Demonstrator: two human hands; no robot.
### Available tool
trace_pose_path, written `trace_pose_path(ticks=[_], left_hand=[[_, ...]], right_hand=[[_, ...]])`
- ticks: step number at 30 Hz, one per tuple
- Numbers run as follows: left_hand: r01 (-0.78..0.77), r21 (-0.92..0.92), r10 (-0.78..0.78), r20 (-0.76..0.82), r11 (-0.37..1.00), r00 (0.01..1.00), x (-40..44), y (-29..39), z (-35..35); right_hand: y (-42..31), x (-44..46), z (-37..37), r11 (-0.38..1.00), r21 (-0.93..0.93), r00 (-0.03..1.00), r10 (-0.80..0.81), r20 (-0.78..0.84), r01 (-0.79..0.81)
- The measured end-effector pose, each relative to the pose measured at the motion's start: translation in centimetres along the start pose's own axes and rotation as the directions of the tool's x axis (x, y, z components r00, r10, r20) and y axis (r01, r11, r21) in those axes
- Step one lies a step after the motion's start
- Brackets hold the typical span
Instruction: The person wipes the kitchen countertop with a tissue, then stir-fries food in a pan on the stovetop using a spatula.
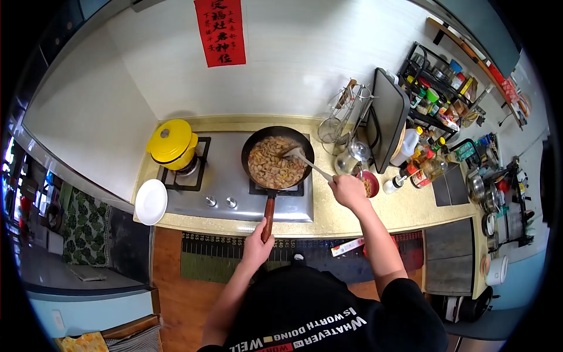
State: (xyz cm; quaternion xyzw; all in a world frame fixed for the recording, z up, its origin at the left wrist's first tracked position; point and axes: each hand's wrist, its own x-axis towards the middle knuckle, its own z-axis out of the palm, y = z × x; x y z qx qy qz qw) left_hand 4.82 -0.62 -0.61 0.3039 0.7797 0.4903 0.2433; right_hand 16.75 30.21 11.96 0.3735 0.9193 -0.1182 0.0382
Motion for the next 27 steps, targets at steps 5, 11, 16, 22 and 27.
trace_pose_path(ticks=[5,11,16,22,27], left_hand=[[-0.021,0.022,0.021,-0.02,1.0,1.0,-0.1,0.2,0.0],[0.007,0.025,-0.007,-0.004,1.0,1.0,0.0,0.3,-0.1],[-0.007,0.03,0.007,-0.009,1.0,1.0,0.0,0.3,0.0],[-0.022,0.061,0.022,-0.009,0.998,1.0,-0.1,0.1,0.1],[-0.016,0.051,0.015,0.005,0.999,1.0,0.1,0.3,-0.2]], right_hand=[[-1.7,1.7,3.5,1.0,-0.027,0.997,-0.008,0.083,0.01],[-0.8,0.2,0.9,1.0,0.005,0.999,0.007,-0.035,-0.007],[-0.2,2.4,3.5,0.998,0.032,0.998,0.052,0.019,-0.052],[-2.1,2.6,2.7,0.987,0.15,0.998,0.067,-0.002,-0.066],[-4.6,4.9,6.4,0.976,0.204,0.997,0.074,0.025,-0.078]])
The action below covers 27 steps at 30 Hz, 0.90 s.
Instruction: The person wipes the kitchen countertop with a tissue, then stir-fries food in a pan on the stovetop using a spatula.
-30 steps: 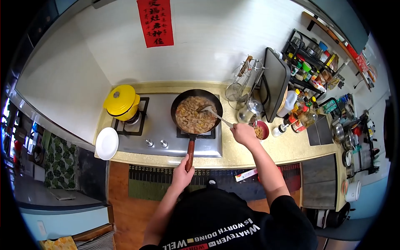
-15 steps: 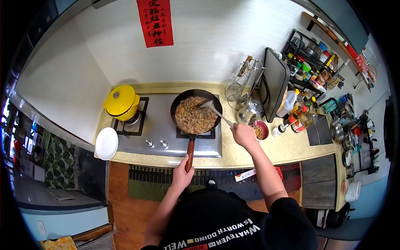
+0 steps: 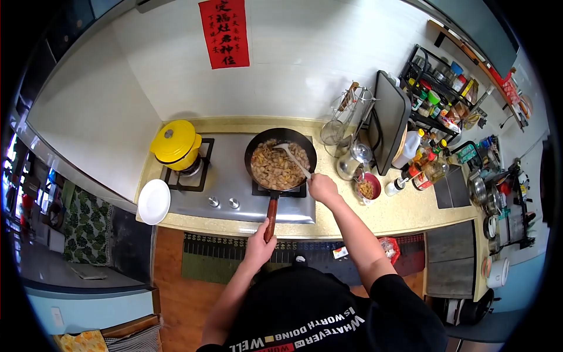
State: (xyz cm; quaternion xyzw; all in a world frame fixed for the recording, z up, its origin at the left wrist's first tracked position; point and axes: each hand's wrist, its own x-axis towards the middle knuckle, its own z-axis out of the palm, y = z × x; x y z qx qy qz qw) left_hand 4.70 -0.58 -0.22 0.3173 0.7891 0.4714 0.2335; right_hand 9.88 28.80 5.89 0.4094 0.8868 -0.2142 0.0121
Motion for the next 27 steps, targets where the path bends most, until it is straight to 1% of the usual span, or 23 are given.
trace_pose_path(ticks=[1,4,5,8,9,12,15,18,21,24,27], left_hand=[[-0.012,0.001,0.012,-0.004,1.0,1.0,0.0,-0.1,0.0],[-0.03,0.002,0.03,-0.022,1.0,0.999,-0.1,-0.1,0.1],[-0.027,0.009,0.027,-0.019,1.0,0.999,-0.1,-0.1,0.1],[-0.029,-0.001,0.029,-0.012,1.0,1.0,0.0,-0.3,0.1],[-0.03,-0.009,0.03,-0.008,1.0,1.0,0.0,-0.3,0.1],[-0.064,-0.027,0.063,-0.021,0.998,0.998,0.0,-0.2,0.1],[-0.032,-0.001,0.032,-0.013,1.0,0.999,-0.1,0.2,-0.1],[-0.041,-0.018,0.041,-0.02,0.999,0.999,-0.1,0.0,0.1],[-0.056,-0.002,0.056,-0.016,0.998,0.998,0.0,-0.3,0.1],[-0.038,-0.023,0.038,-0.016,0.999,0.999,0.0,-0.6,0.3],[-0.061,-0.02,0.06,-0.033,0.998,0.998,0.0,-0.5,0.4]], right_hand=[[0.1,-0.2,0.2,1.0,-0.005,1.0,-0.007,0.019,0.007],[-0.4,-1.2,-1.0,1.0,-0.012,1.0,-0.022,-0.005,0.022],[-0.1,-0.9,-0.3,0.997,-0.028,0.995,-0.075,-0.071,0.073],[-1.4,-0.4,-0.3,0.993,-0.021,0.993,-0.115,-0.037,0.114],[-1.7,-0.4,-0.4,0.989,-0.076,0.992,-0.125,-0.004,0.124],[-1.4,-0.8,-0.5,0.984,-0.13,0.992,-0.122,0.028,0.124],[-1.1,-1.5,-1.5,0.979,-0.115,0.985,-0.172,-0.018,0.168],[-0.6,0.0,-0.8,0.98,-0.082,0.982,-0.186,-0.016,0.184],[1.0,1.4,0.4,0.973,-0.128,0.981,-0.195,0.001,0.193],[2.2,1.4,-0.2,0.966,-0.122,0.973,-0.229,-0.006,0.227],[2.4,2.1,-0.8,0.948,-0.108,0.954,-0.301,-0.001,0.299]])
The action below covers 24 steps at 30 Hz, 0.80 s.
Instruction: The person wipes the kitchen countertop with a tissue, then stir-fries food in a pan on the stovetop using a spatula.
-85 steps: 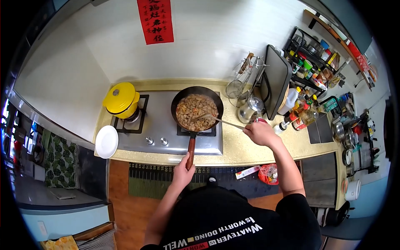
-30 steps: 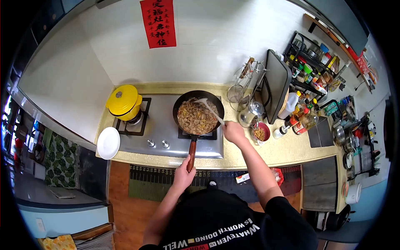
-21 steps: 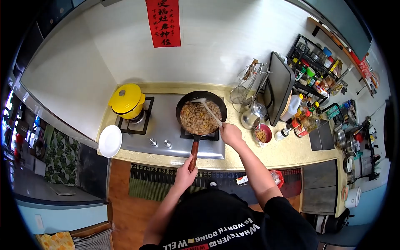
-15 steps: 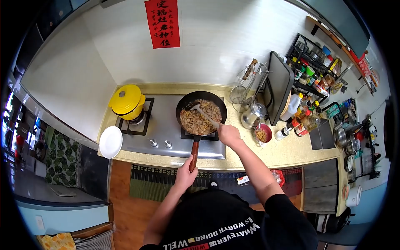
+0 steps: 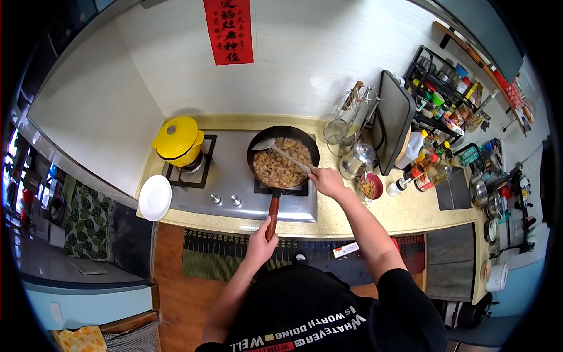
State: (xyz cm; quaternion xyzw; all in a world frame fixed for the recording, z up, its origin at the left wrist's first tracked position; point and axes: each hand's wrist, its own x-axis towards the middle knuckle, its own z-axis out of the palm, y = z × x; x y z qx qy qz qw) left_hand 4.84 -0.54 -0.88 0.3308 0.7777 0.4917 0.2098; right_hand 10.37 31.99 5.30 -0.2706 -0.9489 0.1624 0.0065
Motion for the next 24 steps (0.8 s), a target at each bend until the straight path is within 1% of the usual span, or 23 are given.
trace_pose_path(ticks=[1,2,5,8,11,12,15,16,19,21,24], left_hand=[[0.004,0.005,-0.004,0.0,1.0,1.0,0.0,0.1,0.0],[0.007,0.012,-0.007,0.0,1.0,1.0,0.0,0.3,-0.1],[0.017,-0.001,-0.017,0.002,1.0,1.0,-0.1,0.1,0.0],[0.045,0.009,-0.045,0.015,0.999,0.999,0.0,0.0,0.2],[0.061,0.027,-0.062,0.026,0.998,0.998,0.0,0.0,0.1],[0.062,0.032,-0.063,0.03,0.998,0.998,0.0,0.0,0.1],[0.019,-0.028,-0.019,-0.002,0.999,1.0,-0.1,-0.2,0.2],[0.033,-0.009,-0.033,0.008,0.999,0.999,-0.1,-0.1,0.2],[0.075,0.023,-0.076,0.042,0.997,0.996,-0.2,0.4,0.0],[0.101,0.016,-0.101,0.059,0.995,0.993,-0.1,0.3,-0.2],[0.016,-0.039,-0.017,-0.01,0.999,1.0,0.0,-0.5,0.4]], right_hand=[[0.2,0.3,0.1,1.0,0.007,1.0,-0.026,-0.005,0.026],[0.6,0.4,0.2,0.997,-0.055,0.998,-0.054,-0.028,0.053],[0.6,-0.1,-1.0,0.974,-0.201,0.995,-0.1,0.007,0.1],[-0.5,-2.3,-1.7,0.96,-0.241,0.988,-0.152,-0.031,0.14],[0.1,-3.0,-0.5,0.959,-0.26,0.994,-0.113,0.016,0.113],[-0.8,-4.1,-1.6,0.969,-0.228,0.995,-0.102,-0.016,0.096],[-2.4,-7.2,-3.0,0.988,-0.153,0.999,-0.004,-0.039,-0.002],[-3.3,-8.0,-3.8,0.988,-0.149,0.999,0.044,-0.009,-0.045],[-2.5,-7.4,-2.1,0.98,-0.185,0.994,0.089,0.059,-0.076],[-2.6,-7.7,-2.7,0.981,-0.174,0.994,0.099,0.047,-0.089],[-4.0,-10.1,-5.6,0.984,-0.161,0.996,0.088,0.022,-0.083]])
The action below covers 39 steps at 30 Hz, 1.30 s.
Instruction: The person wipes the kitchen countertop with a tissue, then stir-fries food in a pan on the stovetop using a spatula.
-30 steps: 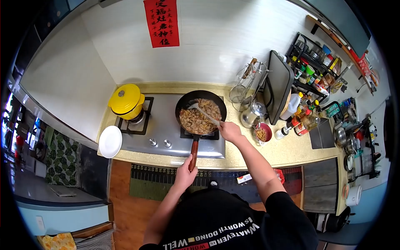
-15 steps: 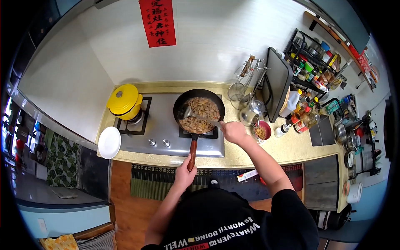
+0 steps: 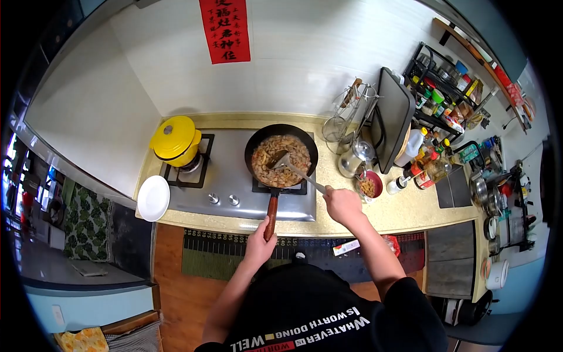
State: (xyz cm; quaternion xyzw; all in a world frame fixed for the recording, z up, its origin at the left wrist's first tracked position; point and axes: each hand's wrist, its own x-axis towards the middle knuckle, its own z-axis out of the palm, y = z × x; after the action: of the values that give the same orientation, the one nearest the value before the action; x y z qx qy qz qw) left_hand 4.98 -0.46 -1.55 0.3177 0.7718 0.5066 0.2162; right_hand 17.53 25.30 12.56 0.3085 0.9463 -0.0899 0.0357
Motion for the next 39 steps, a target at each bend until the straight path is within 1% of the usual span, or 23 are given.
trace_pose_path(ticks=[3,4,6,8,12,15,18,21,24,26,28,31,34,35,36,38,39], left_hand=[[-0.014,0.016,0.014,-0.019,1.0,1.0,-0.1,0.0,0.1],[-0.004,0.028,0.004,-0.01,1.0,1.0,-0.2,0.1,0.1],[0.009,0.056,-0.009,0.006,0.998,1.0,0.0,0.1,-0.1],[0.035,0.043,-0.036,0.026,0.998,0.999,0.0,0.8,-0.4],[0.07,0.049,-0.072,0.042,0.996,0.997,-0.2,2.3,-0.9],[0.055,0.05,-0.056,0.033,0.997,0.998,-0.2,1.9,-0.8],[0.054,0.031,-0.056,0.045,0.998,0.997,-0.2,1.7,-0.8],[0.094,0.046,-0.096,0.057,0.995,0.994,-0.1,1.5,-0.8],[0.14,0.048,-0.143,0.073,0.989,0.987,0.0,2.0,-0.9],[0.115,0.045,-0.118,0.069,0.992,0.991,0.0,1.5,-0.7],[0.093,0.038,-0.096,0.061,0.995,0.994,0.0,1.2,-0.7],[0.073,0.033,-0.075,0.052,0.997,0.996,-0.1,0.9,-0.5],[0.07,0.041,-0.073,0.056,0.997,0.996,0.0,0.8,-0.5],[0.07,0.034,-0.072,0.063,0.997,0.995,0.0,0.7,-0.5],[0.069,0.026,-0.071,0.071,0.997,0.995,0.1,0.7,-0.5],[0.062,0.024,-0.064,0.076,0.998,0.995,0.1,0.4,-0.5],[0.061,0.023,-0.063,0.077,0.998,0.995,0.0,0.3,-0.5]], right_hand=[[-0.3,-0.5,0.1,0.999,-0.036,0.996,0.022,0.092,-0.019],[0.2,0.3,1.6,0.998,-0.055,0.994,-0.007,0.108,0.013],[0.7,0.4,1.9,0.998,-0.057,0.996,0.004,0.094,0.002],[0.2,-0.5,-0.5,0.999,-0.044,0.997,0.015,0.074,-0.012],[1.6,-2.1,-0.3,1.0,-0.026,1.0,-0.013,0.024,0.013],[1.7,-1.2,0.5,0.998,-0.061,0.998,0.011,0.069,-0.007],[1.9,-2.6,-2.1,0.999,-0.045,0.999,0.027,0.027,-0.026],[2.1,-2.6,-3.4,0.994,-0.047,0.994,0.099,0.036,-0.097],[3.1,0.3,0.2,0.988,-0.096,0.988,0.13,0.078,-0.122],[3.8,1.1,1.0,0.989,-0.083,0.989,0.13,0.07,-0.124],[3.3,0.8,-1.0,0.987,-0.074,0.985,0.151,0.086,-0.145],[3.9,0.6,-1.9,0.988,0.012,0.988,0.153,0.017,-0.153],[3.7,3.2,0.4,0.988,0.015,0.988,0.152,0.022,-0.152],[3.5,4.1,1.5,0.986,0.006,0.983,0.168,0.071,-0.169],[3.1,4.5,1.8,0.987,0.017,0.984,0.158,0.081,-0.16],[3.2,4.8,1.8,0.986,0.032,0.983,0.159,0.086,-0.163],[2.7,4.1,0.3,0.984,0.036,0.982,0.169,0.083,-0.173]])
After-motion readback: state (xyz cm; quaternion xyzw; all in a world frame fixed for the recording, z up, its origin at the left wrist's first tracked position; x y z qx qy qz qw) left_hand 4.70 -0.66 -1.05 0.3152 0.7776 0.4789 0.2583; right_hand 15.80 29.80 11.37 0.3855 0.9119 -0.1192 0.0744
